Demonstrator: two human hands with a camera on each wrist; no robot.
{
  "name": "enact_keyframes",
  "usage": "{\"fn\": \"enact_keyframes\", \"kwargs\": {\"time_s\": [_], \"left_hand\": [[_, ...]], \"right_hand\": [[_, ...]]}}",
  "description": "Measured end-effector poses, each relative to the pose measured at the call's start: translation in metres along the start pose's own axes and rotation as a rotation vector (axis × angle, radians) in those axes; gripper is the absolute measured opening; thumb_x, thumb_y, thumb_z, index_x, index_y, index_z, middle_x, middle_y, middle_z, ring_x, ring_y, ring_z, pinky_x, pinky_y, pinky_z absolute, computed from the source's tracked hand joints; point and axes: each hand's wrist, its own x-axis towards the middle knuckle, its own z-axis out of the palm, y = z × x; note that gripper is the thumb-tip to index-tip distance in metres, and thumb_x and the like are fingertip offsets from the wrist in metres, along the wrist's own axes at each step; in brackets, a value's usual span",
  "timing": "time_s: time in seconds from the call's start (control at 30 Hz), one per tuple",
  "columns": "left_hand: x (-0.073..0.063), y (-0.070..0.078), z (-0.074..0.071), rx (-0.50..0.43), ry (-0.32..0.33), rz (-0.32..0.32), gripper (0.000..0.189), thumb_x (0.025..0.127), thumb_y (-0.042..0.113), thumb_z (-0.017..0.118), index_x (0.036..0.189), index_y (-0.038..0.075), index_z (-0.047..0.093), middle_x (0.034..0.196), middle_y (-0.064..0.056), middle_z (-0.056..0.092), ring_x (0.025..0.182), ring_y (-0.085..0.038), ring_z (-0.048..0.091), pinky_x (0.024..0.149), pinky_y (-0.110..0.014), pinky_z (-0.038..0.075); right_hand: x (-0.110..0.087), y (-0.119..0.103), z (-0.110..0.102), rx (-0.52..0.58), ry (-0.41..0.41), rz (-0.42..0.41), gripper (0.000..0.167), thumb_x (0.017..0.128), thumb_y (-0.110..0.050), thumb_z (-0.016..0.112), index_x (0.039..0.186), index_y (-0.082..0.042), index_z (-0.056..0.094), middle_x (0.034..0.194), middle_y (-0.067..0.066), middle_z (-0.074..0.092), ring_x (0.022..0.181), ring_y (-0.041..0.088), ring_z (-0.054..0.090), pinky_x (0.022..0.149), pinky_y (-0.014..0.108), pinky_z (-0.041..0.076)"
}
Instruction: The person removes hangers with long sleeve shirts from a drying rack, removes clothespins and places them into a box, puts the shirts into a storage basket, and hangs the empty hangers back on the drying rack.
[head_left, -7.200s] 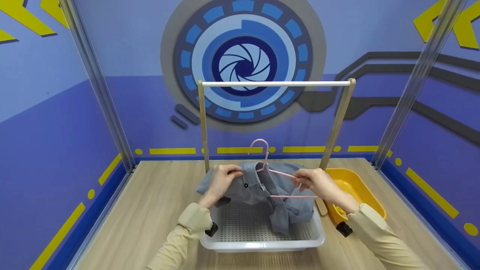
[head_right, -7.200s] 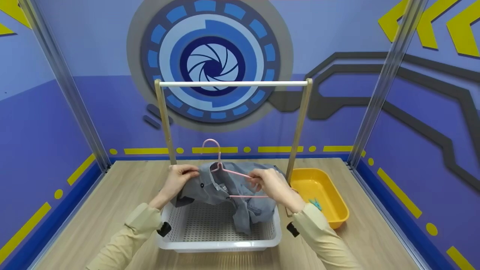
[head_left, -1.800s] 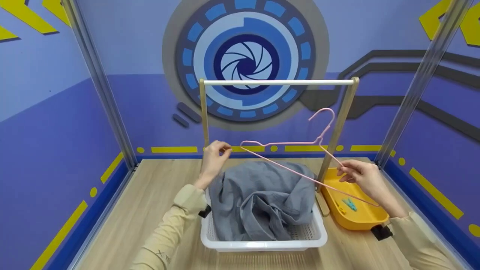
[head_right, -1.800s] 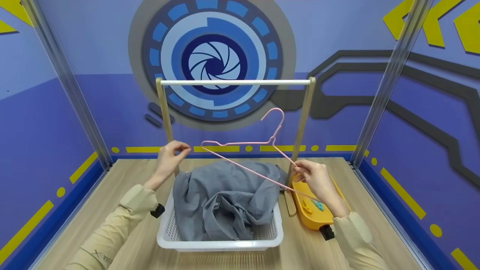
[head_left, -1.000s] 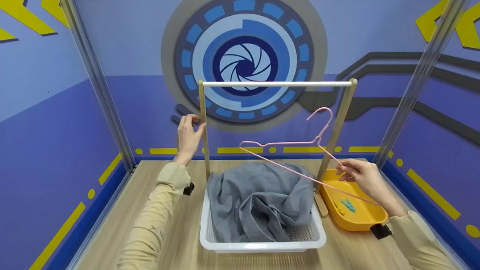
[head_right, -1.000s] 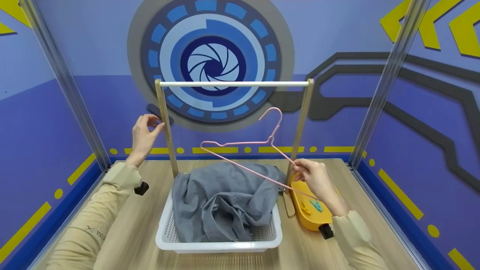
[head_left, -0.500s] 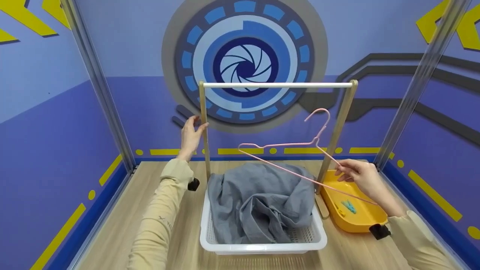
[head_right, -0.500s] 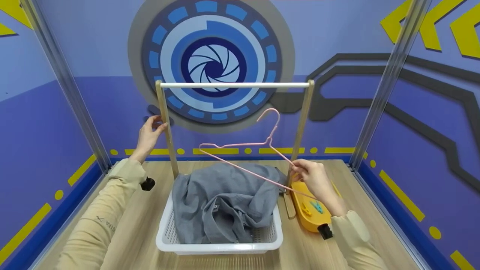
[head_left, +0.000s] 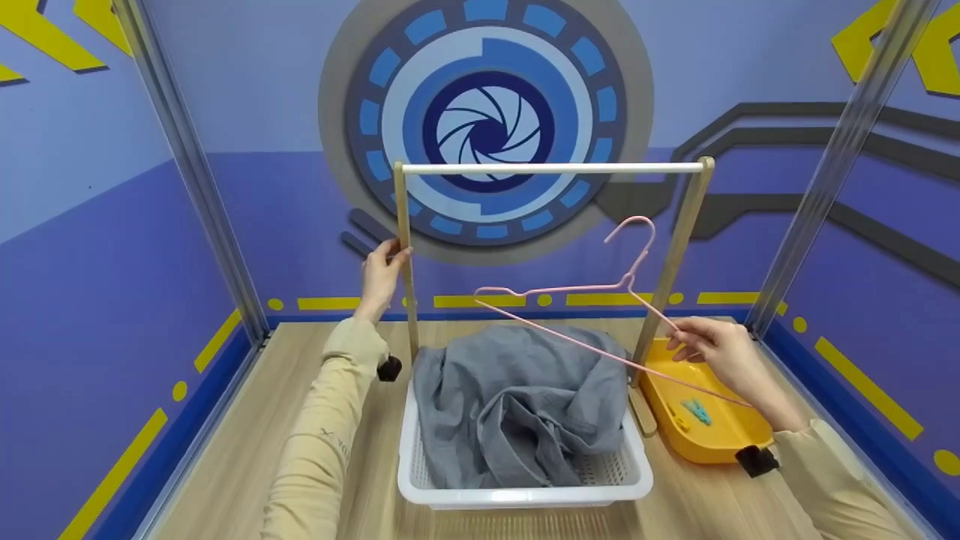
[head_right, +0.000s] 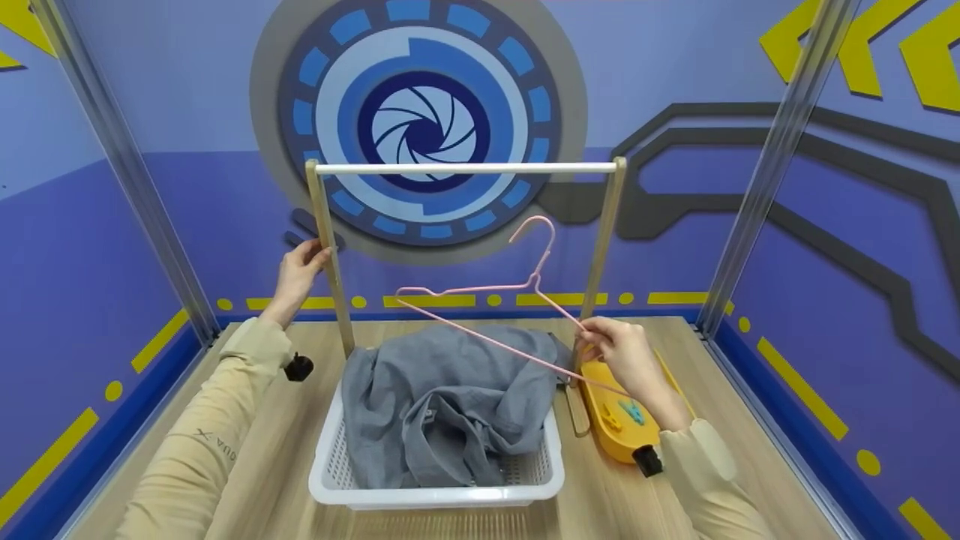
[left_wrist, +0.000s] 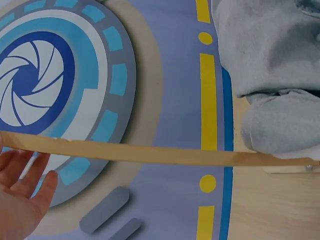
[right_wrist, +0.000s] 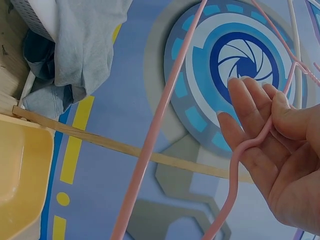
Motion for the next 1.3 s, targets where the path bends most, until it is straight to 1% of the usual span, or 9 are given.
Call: {"fn": "enact_keyframes", "kwargs": {"time_s": [0.1,0.27,0.43,0.57,0.8,0.9,1.07,1.17,1.3], "left_hand": [[0.001,-0.001,-0.003,0.018,0.001,-0.002,0.028,0.091,0.016,0.054,0.111,-0.002,0.060,0.100,-0.015,0.061,0.089,-0.024,0.055,0.078,-0.035,0.043],[0.003,0.000,-0.004,0.039,0.011,0.012,0.025,0.091,0.015,0.055,0.107,-0.003,0.061,0.096,-0.015,0.061,0.087,-0.025,0.056,0.078,-0.038,0.044],[0.002,-0.001,-0.004,0.061,0.045,0.016,0.023,0.091,0.014,0.054,0.105,-0.003,0.061,0.094,-0.015,0.062,0.085,-0.025,0.056,0.077,-0.038,0.044],[0.001,-0.003,-0.001,0.076,0.076,0.020,0.024,0.091,0.016,0.053,0.105,-0.002,0.062,0.093,-0.014,0.063,0.083,-0.024,0.057,0.074,-0.036,0.045],[0.001,-0.002,0.004,0.091,0.084,0.017,0.022,0.091,0.015,0.053,0.104,-0.001,0.062,0.092,-0.012,0.063,0.082,-0.023,0.057,0.074,-0.035,0.045],[0.001,-0.001,0.007,0.106,0.080,0.029,0.021,0.091,0.014,0.053,0.103,-0.001,0.062,0.092,-0.012,0.063,0.083,-0.024,0.057,0.073,-0.035,0.045],[0.001,-0.001,0.009,0.166,0.084,0.063,0.021,0.092,0.015,0.052,0.102,0.000,0.062,0.090,-0.014,0.063,0.080,-0.025,0.057,0.070,-0.036,0.045],[0.001,-0.001,0.009,0.176,0.090,0.053,0.022,0.092,0.016,0.051,0.102,0.000,0.063,0.090,-0.014,0.063,0.079,-0.026,0.057,0.069,-0.036,0.045],[0.001,0.000,0.009,0.169,0.089,0.046,0.022,0.092,0.015,0.051,0.102,0.000,0.063,0.090,-0.014,0.063,0.080,-0.026,0.057,0.069,-0.036,0.045]], "right_hand": [[0.002,-0.002,-0.001,-0.005,-0.003,-0.006,0.018,0.090,0.005,0.049,0.103,0.006,0.062,0.082,0.017,0.063,0.069,0.030,0.063,0.059,0.027,0.050],[0.006,-0.007,-0.004,-0.019,-0.001,0.003,0.018,0.090,0.003,0.050,0.104,0.005,0.061,0.083,0.014,0.063,0.069,0.022,0.063,0.062,0.029,0.050],[0.014,-0.014,-0.007,-0.028,0.003,0.000,0.019,0.091,-0.001,0.049,0.105,0.005,0.061,0.085,0.016,0.063,0.070,0.021,0.063,0.064,0.029,0.050],[0.024,-0.021,-0.013,-0.052,0.038,-0.010,0.022,0.093,-0.007,0.048,0.105,0.005,0.061,0.085,0.015,0.063,0.069,0.022,0.063,0.061,0.026,0.050],[0.045,-0.024,-0.024,-0.088,0.111,-0.028,0.020,0.092,-0.007,0.051,0.103,0.005,0.062,0.084,0.018,0.063,0.065,0.018,0.063,0.057,0.024,0.049],[0.053,-0.024,-0.027,-0.098,0.126,-0.019,0.021,0.091,-0.007,0.051,0.103,0.007,0.061,0.084,0.020,0.062,0.064,0.017,0.063,0.057,0.024,0.049],[0.065,-0.022,-0.029,-0.103,0.134,0.009,0.022,0.092,-0.008,0.051,0.105,0.007,0.061,0.085,0.021,0.062,0.063,0.017,0.063,0.056,0.025,0.050],[0.071,-0.020,-0.028,-0.100,0.135,0.032,0.022,0.092,-0.009,0.051,0.105,0.007,0.061,0.087,0.023,0.062,0.063,0.017,0.063,0.056,0.026,0.050],[0.076,-0.017,-0.027,-0.096,0.144,0.054,0.021,0.092,-0.008,0.051,0.105,0.006,0.061,0.087,0.023,0.062,0.063,0.019,0.063,0.055,0.026,0.050]]}}
